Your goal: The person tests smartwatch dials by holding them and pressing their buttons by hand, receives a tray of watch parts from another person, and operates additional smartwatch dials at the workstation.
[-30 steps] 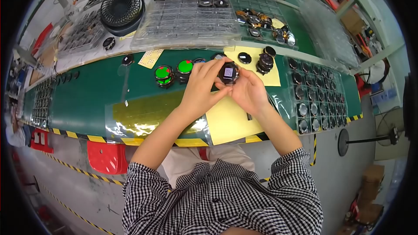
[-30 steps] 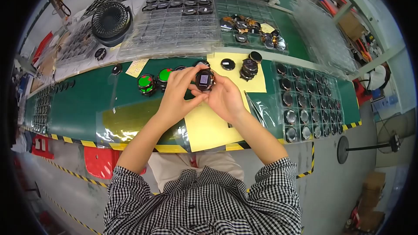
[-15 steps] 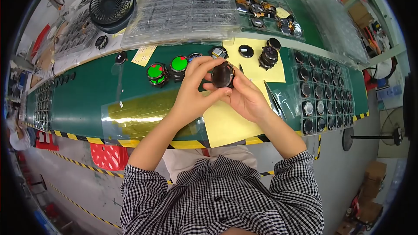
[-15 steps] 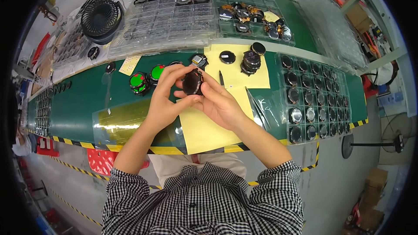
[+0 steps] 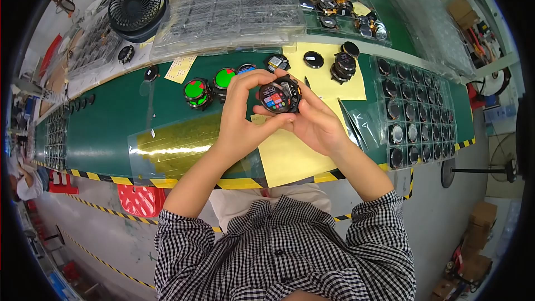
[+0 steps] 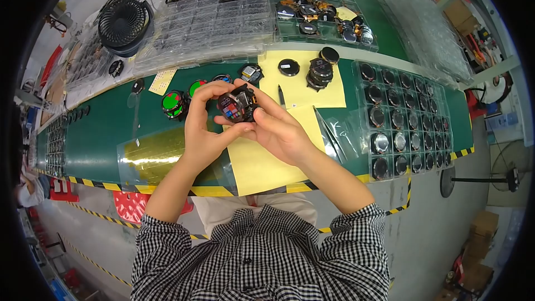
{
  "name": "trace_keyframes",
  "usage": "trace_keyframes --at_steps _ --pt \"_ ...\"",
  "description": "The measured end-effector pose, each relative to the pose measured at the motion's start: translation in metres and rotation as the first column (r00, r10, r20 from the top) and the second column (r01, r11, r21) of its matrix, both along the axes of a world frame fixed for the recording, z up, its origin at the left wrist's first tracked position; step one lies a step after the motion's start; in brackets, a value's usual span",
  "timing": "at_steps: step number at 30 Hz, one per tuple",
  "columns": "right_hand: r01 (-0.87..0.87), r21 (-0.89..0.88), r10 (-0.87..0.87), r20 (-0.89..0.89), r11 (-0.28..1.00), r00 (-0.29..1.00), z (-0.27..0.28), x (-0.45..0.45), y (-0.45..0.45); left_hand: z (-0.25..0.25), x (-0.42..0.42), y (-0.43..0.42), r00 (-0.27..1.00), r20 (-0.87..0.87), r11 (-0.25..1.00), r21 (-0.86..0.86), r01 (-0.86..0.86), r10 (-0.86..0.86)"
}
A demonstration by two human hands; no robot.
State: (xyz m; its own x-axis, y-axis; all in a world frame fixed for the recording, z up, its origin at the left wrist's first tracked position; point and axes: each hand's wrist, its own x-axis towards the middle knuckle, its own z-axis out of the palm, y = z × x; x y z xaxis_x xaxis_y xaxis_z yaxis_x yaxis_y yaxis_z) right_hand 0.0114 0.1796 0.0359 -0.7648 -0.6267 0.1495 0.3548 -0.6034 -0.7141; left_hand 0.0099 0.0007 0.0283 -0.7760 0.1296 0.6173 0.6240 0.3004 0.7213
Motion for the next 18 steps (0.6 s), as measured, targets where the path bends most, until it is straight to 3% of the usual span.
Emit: trace_keyframes --at_steps 3,6,18 --pt "0.052 0.026 -0.051 -0.012 0.998 0.999 -0.001 0.001 0.000 -0.003 -0.003 0.001 0.995 -0.099 1.000 0.016 -0.001 0.002" --pt "0.155 0.086 -0.153 -0.026 0.984 0.988 -0.005 0.004 -0.003 0.003 -0.003 0.000 0.969 -0.238 0.989 -0.117 -0.091 0.061" --pt "0.237 0.098 -0.237 -0.015 0.966 0.971 -0.015 0.015 -0.003 -0.002 0.002 0.005 0.919 -0.384 0.969 -0.183 -0.168 0.087"
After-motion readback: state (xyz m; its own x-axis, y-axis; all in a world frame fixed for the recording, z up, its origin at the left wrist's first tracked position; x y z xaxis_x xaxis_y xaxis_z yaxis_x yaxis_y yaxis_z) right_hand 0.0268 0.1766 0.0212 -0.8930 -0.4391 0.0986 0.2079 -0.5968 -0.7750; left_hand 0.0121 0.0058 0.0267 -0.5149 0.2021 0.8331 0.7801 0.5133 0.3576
